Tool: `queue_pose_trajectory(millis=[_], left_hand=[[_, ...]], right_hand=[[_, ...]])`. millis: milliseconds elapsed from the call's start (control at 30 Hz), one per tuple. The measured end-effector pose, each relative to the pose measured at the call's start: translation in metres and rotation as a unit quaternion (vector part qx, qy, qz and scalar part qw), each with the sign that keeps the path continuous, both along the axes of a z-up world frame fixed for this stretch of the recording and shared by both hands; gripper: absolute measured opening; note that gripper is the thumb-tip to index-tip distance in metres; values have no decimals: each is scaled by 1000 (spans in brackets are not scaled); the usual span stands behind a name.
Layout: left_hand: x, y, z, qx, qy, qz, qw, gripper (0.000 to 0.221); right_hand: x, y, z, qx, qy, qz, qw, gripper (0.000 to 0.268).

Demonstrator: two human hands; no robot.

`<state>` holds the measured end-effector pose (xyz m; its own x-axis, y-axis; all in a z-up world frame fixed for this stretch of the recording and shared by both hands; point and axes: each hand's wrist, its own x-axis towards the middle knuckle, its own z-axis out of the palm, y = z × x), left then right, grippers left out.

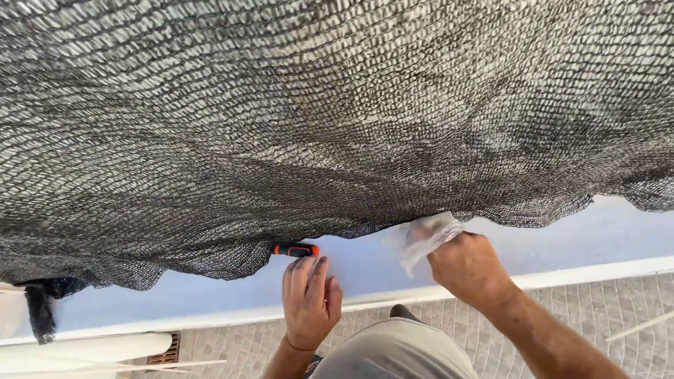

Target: Installing a black mesh screen into a white frame using a screwdriver to secure the edges.

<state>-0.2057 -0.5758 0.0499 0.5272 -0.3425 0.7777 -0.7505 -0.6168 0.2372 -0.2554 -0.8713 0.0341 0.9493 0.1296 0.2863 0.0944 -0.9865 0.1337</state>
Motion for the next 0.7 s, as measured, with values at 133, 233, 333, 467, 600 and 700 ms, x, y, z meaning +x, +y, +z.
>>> queue_pose_trajectory(millis=[133,233,333,467,600,700], left_hand=[[6,-11,2,23,-11,-15,1000,32],[6,-13,1,22,-7,-5,1000,33],[5,-15,2,14,-9,5,1000,32],[6,-16,-1,0,-12,9,1000,30],[6,-16,-4,-4,-22,17,1000,31],[6,-14,-7,-4,-16,24,1000,31]], right_hand=[[12,5,24,-50,-9,54,997,46],[18,1,25,-38,39,63,997,42],[22,0,22,46,76,64,994,29],[27,-8,-3,-118,155,91,977,23],[27,-11,0,-87,114,71,987,33],[29,-16,-17,-44,108,63,991,17]])
